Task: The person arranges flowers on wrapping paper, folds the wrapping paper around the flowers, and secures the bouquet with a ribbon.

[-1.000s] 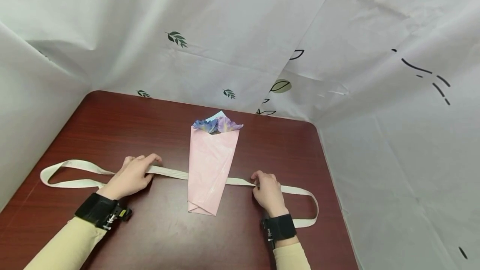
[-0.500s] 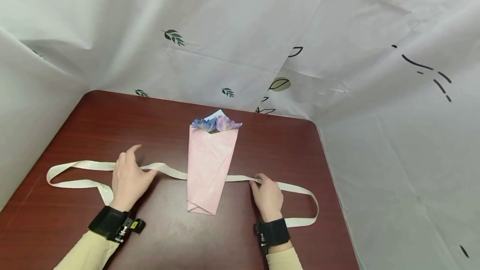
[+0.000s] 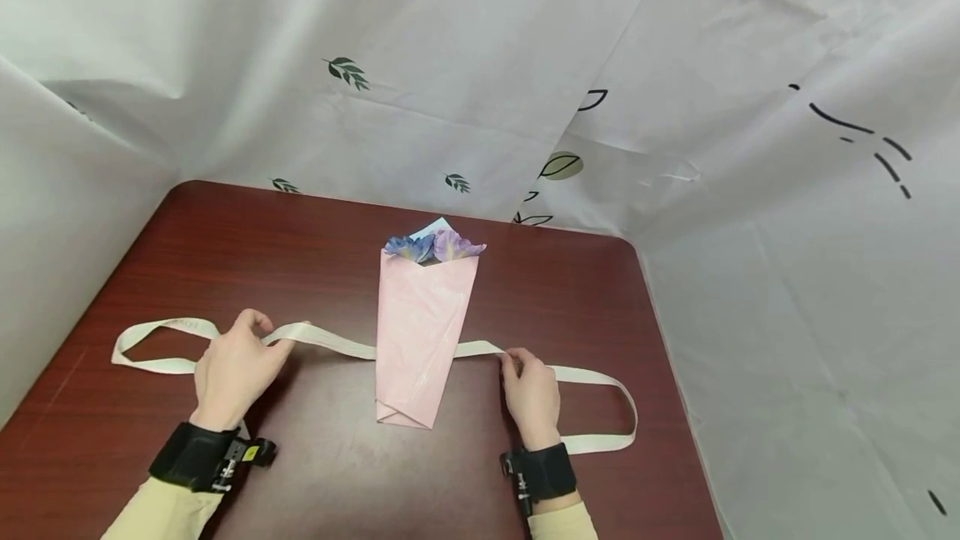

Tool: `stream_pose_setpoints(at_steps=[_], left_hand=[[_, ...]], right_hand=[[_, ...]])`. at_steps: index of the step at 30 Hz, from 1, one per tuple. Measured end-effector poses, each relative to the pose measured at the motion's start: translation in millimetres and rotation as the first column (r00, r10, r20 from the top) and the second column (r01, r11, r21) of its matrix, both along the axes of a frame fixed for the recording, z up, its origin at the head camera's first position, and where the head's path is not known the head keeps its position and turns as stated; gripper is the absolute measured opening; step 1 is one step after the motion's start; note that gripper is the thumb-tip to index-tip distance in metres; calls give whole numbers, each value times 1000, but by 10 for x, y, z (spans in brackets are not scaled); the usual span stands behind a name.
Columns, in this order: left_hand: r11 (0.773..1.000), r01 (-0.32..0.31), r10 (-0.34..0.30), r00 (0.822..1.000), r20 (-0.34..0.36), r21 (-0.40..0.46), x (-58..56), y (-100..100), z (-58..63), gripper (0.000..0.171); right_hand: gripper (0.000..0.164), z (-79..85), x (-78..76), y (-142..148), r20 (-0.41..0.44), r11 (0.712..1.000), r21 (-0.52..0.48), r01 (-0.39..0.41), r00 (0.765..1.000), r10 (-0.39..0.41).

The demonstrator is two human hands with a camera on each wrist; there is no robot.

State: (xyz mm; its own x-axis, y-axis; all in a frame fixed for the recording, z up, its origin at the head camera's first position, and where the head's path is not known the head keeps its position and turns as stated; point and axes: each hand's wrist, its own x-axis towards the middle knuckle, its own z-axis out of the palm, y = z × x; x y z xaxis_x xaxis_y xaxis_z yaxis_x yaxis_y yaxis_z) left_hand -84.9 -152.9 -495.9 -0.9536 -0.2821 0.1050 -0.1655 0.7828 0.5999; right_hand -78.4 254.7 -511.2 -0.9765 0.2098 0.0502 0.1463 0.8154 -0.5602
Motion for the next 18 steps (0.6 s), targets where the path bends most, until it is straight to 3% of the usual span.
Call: stream_pose_setpoints(at_steps=[3,5,6,7,8,9,10,11,13,15,16,17,18], left_hand=[[994,24,-25,1000,4,110,-2,32,-22,56],[971,34,-35,999,-3,238,-7,74,-63,59],[944,43,-41,999,-13,326,-11,103,-86,59],[899,54,-46,999,-28,434,-15,135,-111,60],[833,65,-47,998,-47,549,-18,171,-130,60],[747,72,-34,997,-71,661,-19,212,-143,62],[633,73,-7,996,-88,771,-21,256,-150,65],[506,72,27,995,-99,860,-24,301,-153,68],[226,68,114,989,-95,972,-25,386,-140,72],[-5,57,195,979,-54,998,-22,458,-110,70],[-105,49,226,974,-24,993,-21,485,-97,67],[-187,47,243,970,0,981,-17,505,-84,63],[-253,45,251,968,21,966,-12,520,-73,57]], right_hand=[[17,-7,-2,-28,-54,999,-37,2,999,-4],[16,-19,-8,-47,-82,997,-74,0,997,-6],[16,-23,-10,-57,-94,995,-100,-1,996,-9],[16,-24,-11,-68,-104,992,-129,-1,995,-13],[16,-30,-11,-77,-108,987,-161,3,994,-20],[17,-34,-10,-86,-116,982,-190,6,993,-29],[17,-37,-6,-96,-117,975,-220,14,992,-41],[17,-42,0,-105,-116,967,-252,24,992,-55],[18,-52,18,-124,-113,950,-309,49,990,-87],[19,-64,34,-141,-112,927,-368,70,987,-118],[20,-69,42,-150,-106,909,-408,80,985,-134],[21,-72,48,-161,-101,887,-454,86,984,-147],[22,-76,52,-170,-94,863,-496,92,983,-159]])
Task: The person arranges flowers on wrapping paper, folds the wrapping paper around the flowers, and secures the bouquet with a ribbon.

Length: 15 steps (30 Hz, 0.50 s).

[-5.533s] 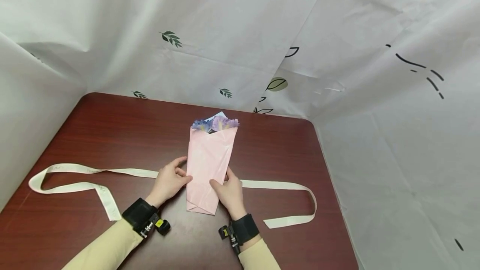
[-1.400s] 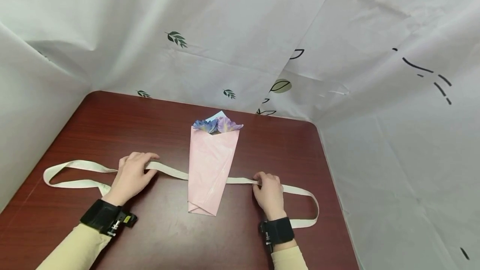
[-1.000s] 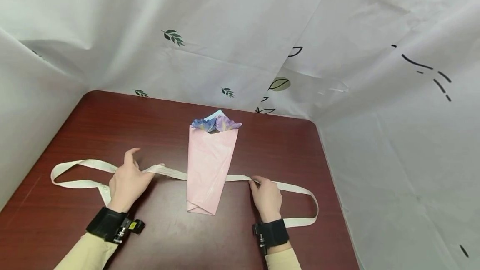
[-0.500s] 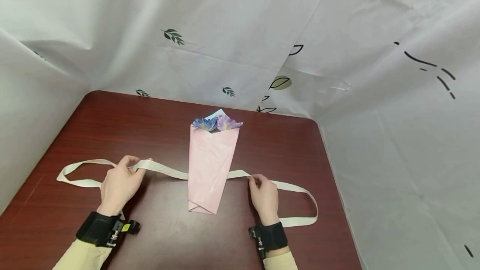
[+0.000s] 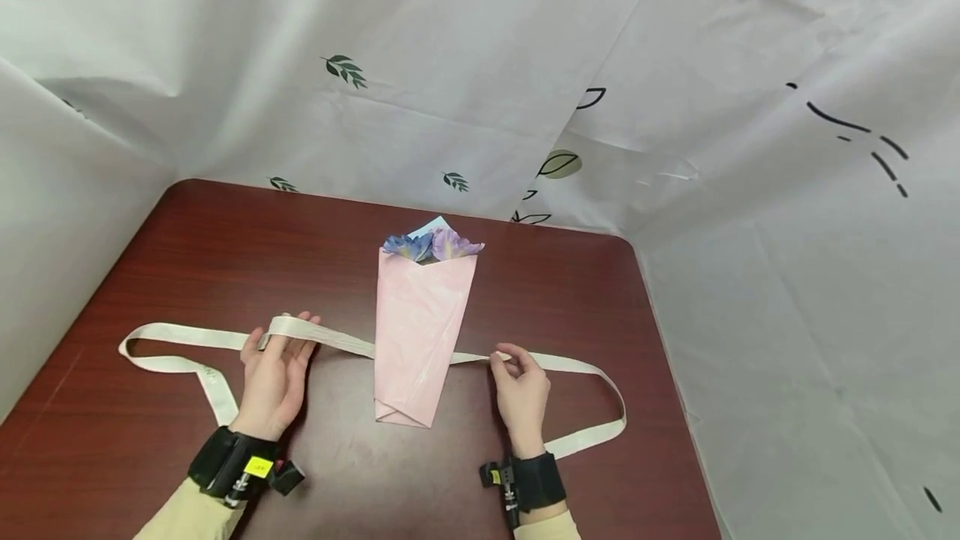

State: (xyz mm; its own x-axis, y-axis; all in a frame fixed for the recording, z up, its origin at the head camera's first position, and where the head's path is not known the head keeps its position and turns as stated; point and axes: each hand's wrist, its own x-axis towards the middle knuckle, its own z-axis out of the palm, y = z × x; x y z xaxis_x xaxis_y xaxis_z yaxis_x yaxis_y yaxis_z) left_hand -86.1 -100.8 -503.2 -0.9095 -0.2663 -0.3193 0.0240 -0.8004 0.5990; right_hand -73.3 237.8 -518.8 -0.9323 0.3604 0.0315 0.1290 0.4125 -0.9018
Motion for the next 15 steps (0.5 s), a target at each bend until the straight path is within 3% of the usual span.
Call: stream_pose_setpoints(at_steps=[3,5,7,9,11,13,15], left_hand=[[988,-4,5,1000,-7,152,8,18,14,37],[974,28,-21,999,-31,223,16,13,17,24],[957,58,-48,998,-41,284,28,8,25,23],[942,90,-91,996,-12,325,43,6,44,29],[940,90,-115,992,55,330,53,9,73,42],[947,76,-126,982,141,313,63,17,103,55],[957,75,-135,970,203,280,71,26,122,62]], right_hand=[[28,-10,3,-24,-9,983,-181,19,1000,-21],[31,-14,-1,-37,-9,954,-295,45,999,-49],[31,-6,-7,-54,-8,901,-428,69,997,-80],[30,13,-15,-73,7,820,-566,87,995,-101],[31,39,-20,-92,41,718,-687,109,993,-112],[32,66,-30,-110,84,599,-789,138,989,-118],[33,92,-32,-122,126,508,-844,170,985,-121]])
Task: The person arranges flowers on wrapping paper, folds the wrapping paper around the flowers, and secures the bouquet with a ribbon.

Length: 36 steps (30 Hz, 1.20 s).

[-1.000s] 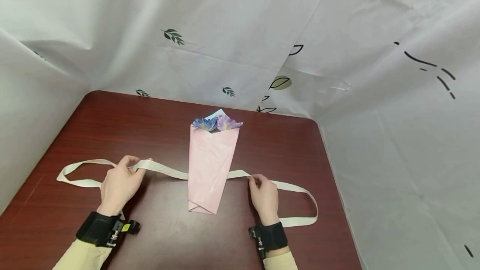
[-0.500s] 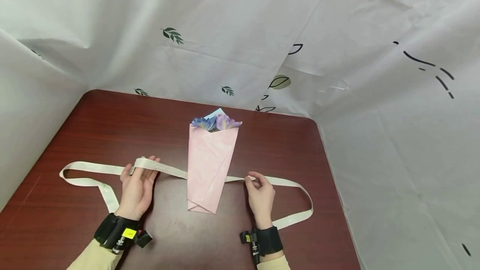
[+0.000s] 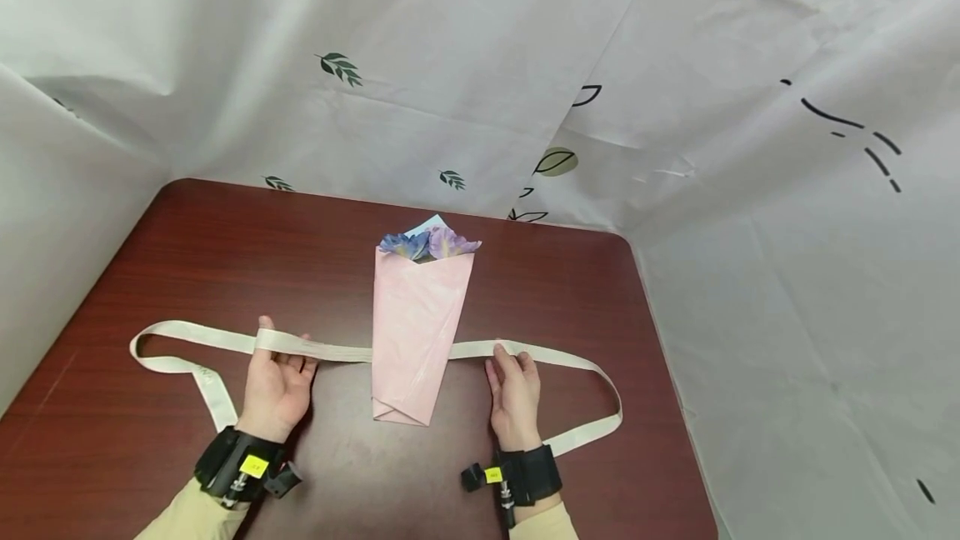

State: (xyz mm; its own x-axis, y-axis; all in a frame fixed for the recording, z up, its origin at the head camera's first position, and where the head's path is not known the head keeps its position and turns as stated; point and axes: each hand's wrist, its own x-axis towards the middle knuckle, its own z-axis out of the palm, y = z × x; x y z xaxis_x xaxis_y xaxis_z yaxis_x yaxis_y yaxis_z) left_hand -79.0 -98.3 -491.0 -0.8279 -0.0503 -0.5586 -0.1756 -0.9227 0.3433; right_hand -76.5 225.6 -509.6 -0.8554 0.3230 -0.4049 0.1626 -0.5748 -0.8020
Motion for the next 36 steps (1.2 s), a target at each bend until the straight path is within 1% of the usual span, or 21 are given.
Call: stream_pose_setpoints(at_steps=[2,4,6,9,11,12,13,15,18,19,21,23,24,25,27,29,30,31,32,34,36], left_hand=[[1000,9,-8,999,36,-21,13,0,4,61],[1000,6,-6,999,41,-20,25,2,-1,56],[1000,6,-6,1000,0,-17,33,3,-12,50],[999,-40,41,996,-82,18,40,13,-21,37],[996,-81,84,987,-135,25,46,21,-20,31],[994,-113,114,982,-153,15,51,27,-15,25],[989,-149,147,976,-163,-5,56,35,-9,23],[972,-220,201,962,-185,-86,64,56,11,38],[924,-310,258,938,-232,-226,65,85,42,68],[909,-329,264,929,-258,-256,66,92,56,70],[888,-335,232,918,-321,-315,70,106,82,65],[868,-308,153,912,-380,-389,74,120,106,48],[851,-288,98,909,-405,-440,76,128,114,40],[824,-275,43,902,-429,-496,75,139,118,38],[746,-248,-84,885,-457,-618,63,164,120,43],[650,-240,-216,851,-478,-721,36,186,120,42],[597,-245,-286,825,-488,-764,22,196,123,39],[545,-255,-355,793,-495,-799,5,205,131,34],[482,-266,-428,760,-490,-835,-13,213,141,31],[348,-314,-571,676,-466,-883,-58,232,165,29],[210,-375,-694,593,-408,-903,-107,254,193,32]], right_hand=[[32,12,-4,-17,31,997,-76,19,999,-17],[31,23,4,-31,49,990,-135,32,998,-26],[29,32,18,-42,57,984,-177,34,998,-24],[30,63,35,-48,61,966,-255,43,998,-29],[33,94,40,-49,67,944,-328,50,997,-30],[25,117,40,-50,71,925,-374,62,997,-38],[24,140,40,-50,80,909,-410,71,996,-42],[17,181,43,-47,97,873,-480,93,994,-52],[8,219,51,-44,110,839,-531,122,991,-74],[7,224,55,-43,109,836,-534,125,991,-78],[15,216,65,-42,87,852,-512,110,993,-76],[30,199,70,-55,36,903,-424,76,997,-67],[37,187,69,-68,4,930,-362,60,998,-63],[43,175,67,-87,-28,958,-280,53,998,-64],[50,153,57,-138,-97,995,-85,54,993,-62],[48,137,39,-196,-165,993,99,71,985,-54],[46,132,27,-226,-195,981,175,80,980,-45],[43,133,13,-254,-221,966,247,78,975,-23],[42,134,-5,-280,-241,948,311,63,970,15],[41,151,-44,-329,-250,908,419,2,962,113],[42,185,-88,-382,-209,839,536,-95,947,242]])
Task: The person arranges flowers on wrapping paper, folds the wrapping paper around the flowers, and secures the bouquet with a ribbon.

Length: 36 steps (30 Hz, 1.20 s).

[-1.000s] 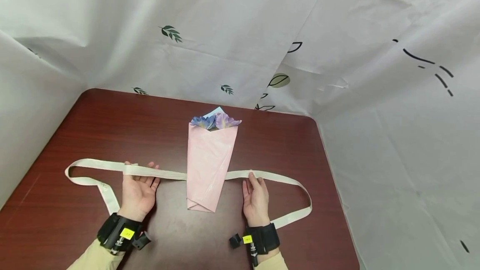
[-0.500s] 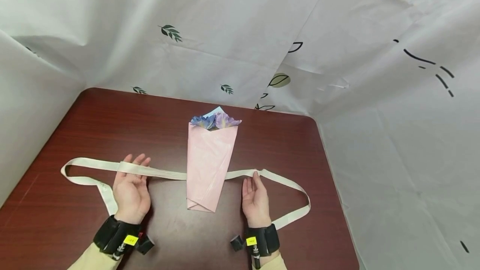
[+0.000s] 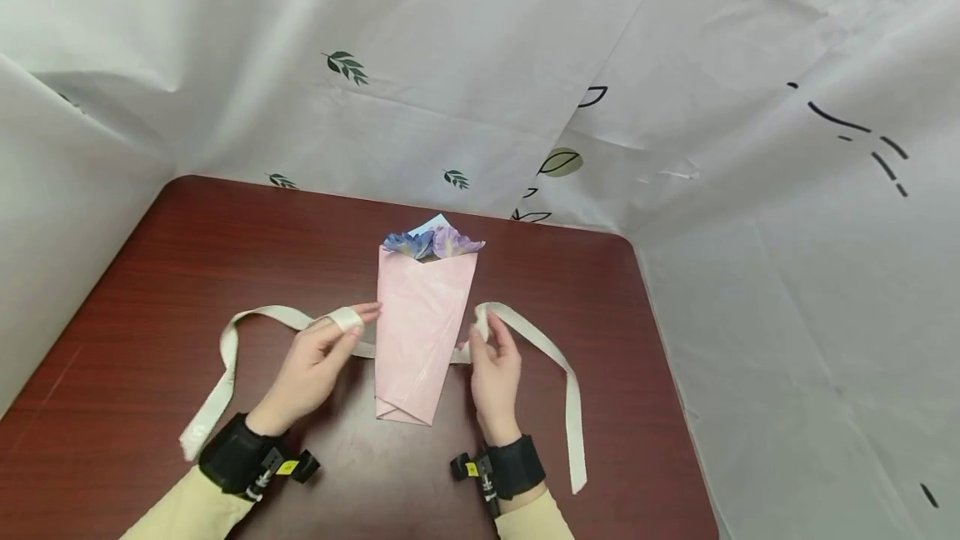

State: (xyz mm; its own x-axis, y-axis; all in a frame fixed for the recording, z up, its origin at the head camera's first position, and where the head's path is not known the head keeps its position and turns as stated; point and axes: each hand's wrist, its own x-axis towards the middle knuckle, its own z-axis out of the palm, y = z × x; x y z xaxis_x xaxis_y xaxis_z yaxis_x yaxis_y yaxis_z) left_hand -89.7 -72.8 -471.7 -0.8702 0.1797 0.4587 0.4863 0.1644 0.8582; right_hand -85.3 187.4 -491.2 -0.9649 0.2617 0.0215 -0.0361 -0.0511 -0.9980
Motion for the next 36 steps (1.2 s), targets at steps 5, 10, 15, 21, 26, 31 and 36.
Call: stream_pose_setpoints(at_steps=[5,10,15,21,26,31,36], left_hand=[[930,120,-170,979,-115,-347,-151,89,66,35],[838,149,-264,953,-151,-525,-295,182,102,37],[793,150,-308,935,-176,-590,-403,229,144,32],[747,159,-342,925,-167,-646,-485,217,166,38],[714,103,-329,922,-201,-693,-516,210,156,36],[711,12,-275,925,-263,-703,-537,231,129,8],[727,-4,-231,940,-250,-687,-558,230,112,29]], right_hand=[[47,109,-104,-135,84,927,285,-243,970,228],[60,184,-162,-262,138,849,331,-411,911,388],[73,217,-193,-348,122,830,208,-517,856,502],[76,231,-192,-375,64,849,65,-525,851,521],[72,233,-194,-405,39,852,21,-523,852,522],[63,217,-202,-440,45,868,4,-496,867,495],[64,230,-207,-454,84,898,40,-439,897,435]])
